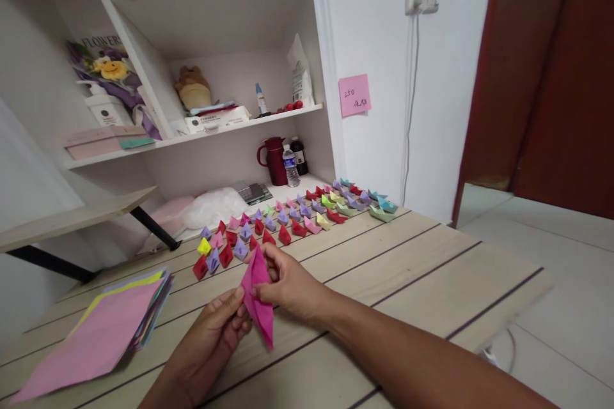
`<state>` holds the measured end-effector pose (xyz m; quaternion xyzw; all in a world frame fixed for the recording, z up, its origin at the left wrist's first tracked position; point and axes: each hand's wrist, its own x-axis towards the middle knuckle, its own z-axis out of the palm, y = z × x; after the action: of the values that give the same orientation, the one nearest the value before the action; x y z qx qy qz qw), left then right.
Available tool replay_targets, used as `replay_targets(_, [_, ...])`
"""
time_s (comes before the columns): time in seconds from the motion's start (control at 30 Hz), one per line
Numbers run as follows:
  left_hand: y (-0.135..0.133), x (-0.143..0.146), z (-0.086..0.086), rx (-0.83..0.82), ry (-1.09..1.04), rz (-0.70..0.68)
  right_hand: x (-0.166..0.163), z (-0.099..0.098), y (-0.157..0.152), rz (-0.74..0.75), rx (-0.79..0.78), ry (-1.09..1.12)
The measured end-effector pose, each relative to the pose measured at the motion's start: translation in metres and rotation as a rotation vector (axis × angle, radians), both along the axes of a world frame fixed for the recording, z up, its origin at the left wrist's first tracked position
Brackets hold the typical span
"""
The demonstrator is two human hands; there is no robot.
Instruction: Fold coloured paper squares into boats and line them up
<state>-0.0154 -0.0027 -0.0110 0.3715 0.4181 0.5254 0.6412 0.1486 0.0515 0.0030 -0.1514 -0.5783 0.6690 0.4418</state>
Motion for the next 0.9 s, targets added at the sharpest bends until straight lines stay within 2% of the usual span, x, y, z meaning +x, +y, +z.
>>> replay_targets(0.33, [0.002, 0.007, -0.002, 0.041, 0.078, -0.046, -0.005, -0.011, -0.001, 0.043, -0.039, -0.081])
replay_targets(0.57, [0.005, 0.012, -0.01, 0.103, 0.222, -0.077, 0.0, -0.014, 0.003, -0.008, 0.03, -0.142])
replay_targets(0.7, [0.006, 0.009, -0.012, 0.104, 0.446, -0.117, 0.003, -0.014, 0.004, -0.019, 0.09, -0.248])
replay_targets(0.8, [0.005, -0.002, -0.011, 0.058, 0.728, -0.145, 0.006, -0.016, 0.006, 0.009, 0.146, -0.382])
replay_targets(0.9, [0.001, -0.015, -0.005, 0.059, 1.005, -0.11, 0.008, -0.019, 0.006, 0.03, 0.231, -0.536])
